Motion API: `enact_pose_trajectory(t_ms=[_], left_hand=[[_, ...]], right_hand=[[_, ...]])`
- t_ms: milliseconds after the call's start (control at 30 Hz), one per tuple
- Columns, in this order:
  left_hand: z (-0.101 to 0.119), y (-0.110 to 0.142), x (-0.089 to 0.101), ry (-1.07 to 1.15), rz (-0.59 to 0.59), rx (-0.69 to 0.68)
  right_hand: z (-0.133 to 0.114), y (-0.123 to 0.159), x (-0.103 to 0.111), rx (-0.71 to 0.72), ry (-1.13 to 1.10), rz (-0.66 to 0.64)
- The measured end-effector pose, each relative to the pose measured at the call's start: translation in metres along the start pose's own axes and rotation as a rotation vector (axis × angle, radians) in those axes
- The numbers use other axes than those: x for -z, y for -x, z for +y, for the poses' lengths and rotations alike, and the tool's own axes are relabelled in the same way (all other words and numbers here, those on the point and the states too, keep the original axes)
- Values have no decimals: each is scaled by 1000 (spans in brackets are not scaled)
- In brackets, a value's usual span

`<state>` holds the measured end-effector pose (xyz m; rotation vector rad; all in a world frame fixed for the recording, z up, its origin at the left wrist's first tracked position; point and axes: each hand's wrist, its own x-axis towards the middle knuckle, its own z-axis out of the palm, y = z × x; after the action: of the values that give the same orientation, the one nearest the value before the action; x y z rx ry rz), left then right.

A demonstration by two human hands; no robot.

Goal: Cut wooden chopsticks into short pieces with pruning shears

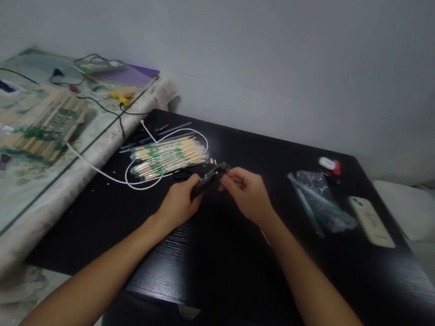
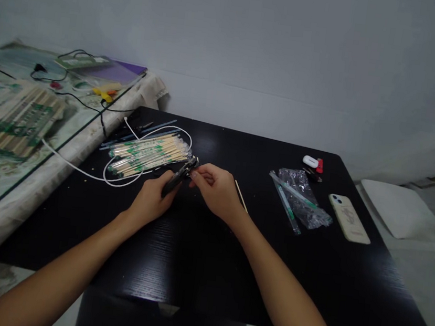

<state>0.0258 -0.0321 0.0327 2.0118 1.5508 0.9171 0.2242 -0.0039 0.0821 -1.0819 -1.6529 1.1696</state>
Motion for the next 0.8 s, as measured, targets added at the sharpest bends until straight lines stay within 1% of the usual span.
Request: enact_pose_trajectory(t_ms=[133,233,300,367,533,667,800], left_hand=[[-3,0,-2,19,23,-16],[-2,0,-2,32,26,-22],[-2,1,-1,36,19,-21],[-1,1,0,45,4,-18],[0,1,2,91,-16,-46],[-2,0,3,112,-36,-68],[-2,-2,5,135,-75,-69]], right_hand=[[3,3,-3,46,61,58],[2,4,-3,74,114,58],[0,3,0,75,101,24],[-3,2,3,56,59,-38],[-4,-1,9,-34,-69,-166],[-1,-2,11,-107,-144,-228],[1,-2,12,-131,-179,-255]])
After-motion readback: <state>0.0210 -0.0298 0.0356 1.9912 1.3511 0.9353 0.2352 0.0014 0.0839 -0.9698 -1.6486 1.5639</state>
